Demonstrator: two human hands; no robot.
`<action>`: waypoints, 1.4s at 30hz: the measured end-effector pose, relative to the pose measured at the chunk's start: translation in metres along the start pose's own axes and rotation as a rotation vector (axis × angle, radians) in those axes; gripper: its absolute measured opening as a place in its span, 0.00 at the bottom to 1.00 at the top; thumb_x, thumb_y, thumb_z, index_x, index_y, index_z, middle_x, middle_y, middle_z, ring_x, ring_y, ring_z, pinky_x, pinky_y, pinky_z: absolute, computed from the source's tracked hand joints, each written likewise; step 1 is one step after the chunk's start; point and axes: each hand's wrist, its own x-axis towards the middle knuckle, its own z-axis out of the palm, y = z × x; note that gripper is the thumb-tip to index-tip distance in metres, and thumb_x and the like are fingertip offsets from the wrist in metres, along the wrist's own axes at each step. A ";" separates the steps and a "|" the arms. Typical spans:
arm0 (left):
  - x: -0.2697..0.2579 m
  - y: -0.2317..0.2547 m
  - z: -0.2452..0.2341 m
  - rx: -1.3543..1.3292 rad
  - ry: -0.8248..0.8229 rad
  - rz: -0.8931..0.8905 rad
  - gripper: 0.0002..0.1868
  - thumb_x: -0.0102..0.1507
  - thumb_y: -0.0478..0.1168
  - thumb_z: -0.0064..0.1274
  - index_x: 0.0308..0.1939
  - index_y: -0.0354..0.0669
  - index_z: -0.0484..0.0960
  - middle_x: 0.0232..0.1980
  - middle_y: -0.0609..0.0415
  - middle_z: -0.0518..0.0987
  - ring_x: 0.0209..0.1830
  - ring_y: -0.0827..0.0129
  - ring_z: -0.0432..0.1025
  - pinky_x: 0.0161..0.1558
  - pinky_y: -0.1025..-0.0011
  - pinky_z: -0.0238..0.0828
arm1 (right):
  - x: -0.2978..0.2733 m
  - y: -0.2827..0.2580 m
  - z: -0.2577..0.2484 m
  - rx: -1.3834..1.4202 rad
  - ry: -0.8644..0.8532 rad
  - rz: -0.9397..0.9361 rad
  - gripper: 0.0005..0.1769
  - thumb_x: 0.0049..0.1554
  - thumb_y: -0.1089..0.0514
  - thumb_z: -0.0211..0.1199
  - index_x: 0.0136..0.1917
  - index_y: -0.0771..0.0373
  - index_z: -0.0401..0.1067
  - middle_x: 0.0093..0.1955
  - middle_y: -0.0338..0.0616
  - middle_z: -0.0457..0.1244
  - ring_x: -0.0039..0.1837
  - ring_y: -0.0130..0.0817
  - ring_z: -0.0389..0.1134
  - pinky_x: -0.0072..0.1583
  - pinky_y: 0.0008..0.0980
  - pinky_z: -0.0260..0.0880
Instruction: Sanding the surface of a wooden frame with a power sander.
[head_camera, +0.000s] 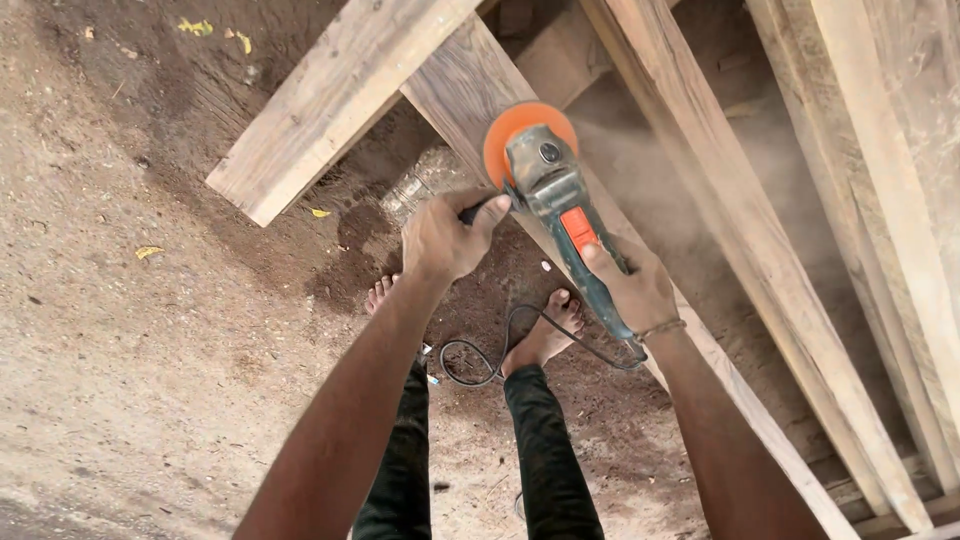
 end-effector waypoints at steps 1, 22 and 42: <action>-0.004 0.003 0.004 0.020 -0.033 -0.026 0.23 0.63 0.65 0.50 0.50 0.62 0.89 0.30 0.59 0.86 0.28 0.69 0.80 0.34 0.63 0.76 | -0.005 0.009 -0.001 0.032 -0.012 0.014 0.39 0.55 0.29 0.61 0.60 0.67 0.76 0.40 0.43 0.69 0.43 0.25 0.67 0.45 0.30 0.67; -0.023 -0.011 0.022 0.079 -0.180 0.013 0.20 0.57 0.64 0.56 0.50 0.70 0.85 0.38 0.64 0.85 0.32 0.74 0.80 0.36 0.71 0.79 | -0.036 0.079 0.035 0.337 0.002 0.173 0.33 0.60 0.38 0.60 0.64 0.67 0.74 0.39 0.41 0.65 0.35 0.33 0.60 0.35 0.35 0.59; -0.029 -0.075 -0.013 0.048 0.001 -0.042 0.26 0.60 0.72 0.46 0.51 0.71 0.88 0.35 0.59 0.87 0.31 0.74 0.77 0.34 0.68 0.72 | -0.019 0.020 0.068 0.110 -0.046 -0.061 0.31 0.60 0.37 0.62 0.59 0.67 0.76 0.45 0.42 0.70 0.46 0.26 0.70 0.47 0.28 0.71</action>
